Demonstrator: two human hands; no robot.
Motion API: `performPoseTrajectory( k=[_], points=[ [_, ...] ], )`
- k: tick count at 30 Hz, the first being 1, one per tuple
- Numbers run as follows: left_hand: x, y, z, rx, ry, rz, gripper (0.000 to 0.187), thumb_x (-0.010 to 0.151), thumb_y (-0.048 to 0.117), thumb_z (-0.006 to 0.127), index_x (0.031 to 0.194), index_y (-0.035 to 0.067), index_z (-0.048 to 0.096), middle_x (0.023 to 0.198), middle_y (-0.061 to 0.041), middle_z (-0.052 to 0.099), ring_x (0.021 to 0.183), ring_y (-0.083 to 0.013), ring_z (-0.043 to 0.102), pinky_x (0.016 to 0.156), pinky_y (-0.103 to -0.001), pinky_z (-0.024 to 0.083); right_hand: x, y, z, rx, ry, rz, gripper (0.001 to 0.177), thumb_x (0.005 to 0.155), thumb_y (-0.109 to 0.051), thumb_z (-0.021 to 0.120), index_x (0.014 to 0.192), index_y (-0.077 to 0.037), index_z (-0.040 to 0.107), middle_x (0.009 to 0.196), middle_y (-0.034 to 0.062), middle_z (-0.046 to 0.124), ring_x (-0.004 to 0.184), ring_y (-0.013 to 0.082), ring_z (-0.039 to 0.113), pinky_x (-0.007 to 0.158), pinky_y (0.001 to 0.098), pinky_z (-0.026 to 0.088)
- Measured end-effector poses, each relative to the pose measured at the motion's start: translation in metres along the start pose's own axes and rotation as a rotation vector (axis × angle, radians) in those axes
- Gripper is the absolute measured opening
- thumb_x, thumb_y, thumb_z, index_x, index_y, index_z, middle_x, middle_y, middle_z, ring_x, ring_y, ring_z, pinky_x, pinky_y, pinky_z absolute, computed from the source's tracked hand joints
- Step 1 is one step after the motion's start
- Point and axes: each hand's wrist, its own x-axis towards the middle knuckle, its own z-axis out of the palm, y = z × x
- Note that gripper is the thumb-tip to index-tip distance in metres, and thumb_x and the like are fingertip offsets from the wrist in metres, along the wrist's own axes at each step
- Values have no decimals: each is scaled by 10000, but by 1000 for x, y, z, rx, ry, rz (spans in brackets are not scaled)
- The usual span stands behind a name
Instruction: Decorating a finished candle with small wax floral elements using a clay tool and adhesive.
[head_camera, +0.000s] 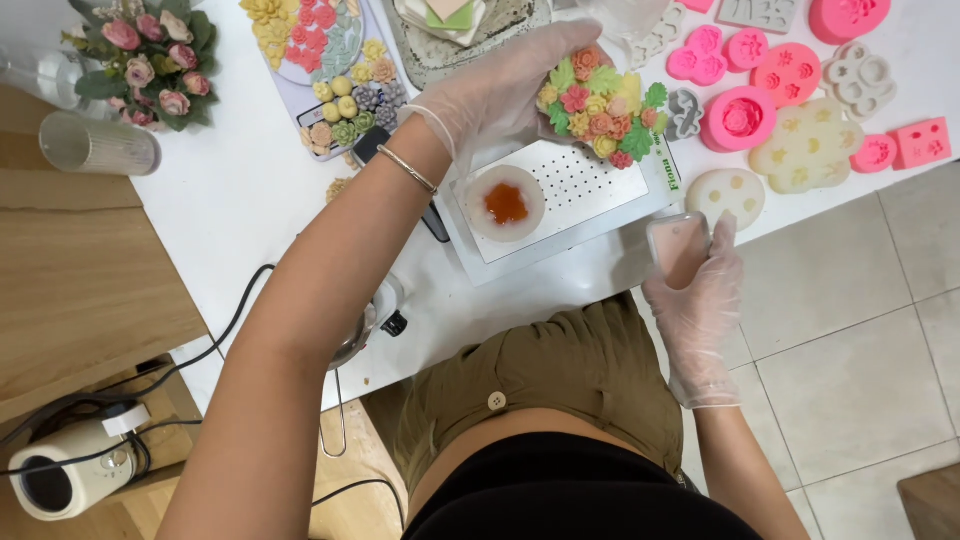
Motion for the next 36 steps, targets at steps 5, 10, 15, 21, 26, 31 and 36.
performPoseTrajectory(
  k=[5,10,15,21,26,31,36],
  points=[
    [7,-1,4,35,4,-142,397,966,357,540,1160,21,623,1165,-119,702,1087,-244,716,975,-503,618,-6,41,44,14,4,-86,1002,794,-242,845,1586,27,292,1332,252,543,1228,418,549,1019,498,470],
    [-4,12,17,87,27,-158,388,962,349,555,1160,23,626,1148,-104,714,1038,-222,722,925,-462,608,-9,40,50,30,-50,-110,984,796,-224,833,1572,46,291,1352,258,528,1249,412,532,1050,484,465],
    [0,12,18,219,84,-158,411,948,366,553,1142,11,629,1085,-93,714,944,-201,710,834,-431,612,-2,45,59,8,-88,-106,997,785,-227,840,1580,12,287,1364,250,524,1254,410,532,1035,482,474],
    [15,-2,3,100,81,-147,487,950,363,605,1188,-62,609,1161,-132,740,1052,-211,742,983,-360,626,14,59,61,-33,-97,-316,1058,729,-222,847,1586,-26,259,1375,241,528,1227,419,523,1040,499,464],
    [8,-3,-8,380,185,-45,699,950,534,560,1318,-61,541,1277,-138,675,1160,-190,701,1064,-314,537,23,63,47,-59,-203,-439,990,742,-181,798,1579,-59,283,1397,208,537,1217,406,527,1040,497,459],
    [-12,6,-2,459,201,-89,777,935,598,484,1277,-93,584,1246,-187,666,1113,-228,699,1005,-343,552,29,64,45,-77,-190,-546,935,751,-181,794,1556,-68,333,1355,217,551,1190,408,551,1030,500,471],
    [-11,-4,-11,418,175,-70,828,943,616,474,1240,-143,622,1174,-204,641,1003,-234,659,909,-373,562,37,56,39,-98,-227,-599,917,750,-182,791,1554,-59,368,1284,208,599,1110,413,587,967,509,481]
  ],
)
